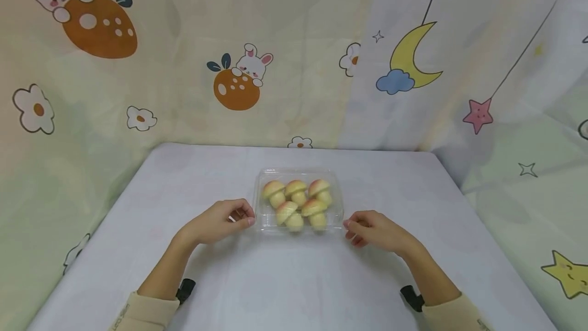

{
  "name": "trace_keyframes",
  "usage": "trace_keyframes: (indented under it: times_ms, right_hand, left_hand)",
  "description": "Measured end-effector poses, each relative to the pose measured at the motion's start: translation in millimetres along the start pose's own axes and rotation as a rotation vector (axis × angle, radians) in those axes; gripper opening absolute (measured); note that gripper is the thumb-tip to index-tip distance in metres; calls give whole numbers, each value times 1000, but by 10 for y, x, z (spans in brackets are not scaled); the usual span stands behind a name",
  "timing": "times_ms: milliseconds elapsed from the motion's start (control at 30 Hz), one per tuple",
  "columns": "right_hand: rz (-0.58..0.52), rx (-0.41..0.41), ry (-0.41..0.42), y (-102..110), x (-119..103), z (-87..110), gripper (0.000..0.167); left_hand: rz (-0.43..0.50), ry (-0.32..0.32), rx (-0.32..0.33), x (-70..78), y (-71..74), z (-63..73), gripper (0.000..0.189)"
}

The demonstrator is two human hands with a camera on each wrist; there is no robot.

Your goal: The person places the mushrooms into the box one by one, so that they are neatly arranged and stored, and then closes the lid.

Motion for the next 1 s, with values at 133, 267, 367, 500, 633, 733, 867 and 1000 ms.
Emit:
trace_keyframes:
  times_ms: [133,267,367,500,633,733,867,1000]
  right_hand:
    - [-51,-16,-1,-60,18,-14,43]
    - [-97,-28,20,-107,21,-40,43]
    - [-128,-48,33,-132,18,-49,43]
    - [-162,-76,40,-156,19,-67,43]
    - [-192,-78,32,-144,55,-87,42]
    - [-205,-74,10,-149,106,-103,41]
    - [-221,-62,-21,-152,162,-116,39]
    - [-237,-39,-29,-131,170,-112,37]
  left_hand:
    - [-44,20,57,13,4,-5,14]
    - [-59,115,61,-37,-23,7,23]
    - [-36,195,7,-95,-94,27,30]
    - [50,210,-74,-110,-198,41,38]
    - [166,211,-125,-120,-271,12,38]
    - [225,239,-142,-158,-318,13,37]
    - [273,254,-141,-178,-352,14,36]
    - [305,262,-130,-169,-347,-10,36]
Point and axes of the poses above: each hand's wrist, its own z-axis away from the middle knuckle, its own y-axis out of the back of the hand, x = y × z, the point moved 9 cm from there along -z, towards the middle knuckle, and after that the axes turned 5 degrees about -x, right-handed, at the moved point
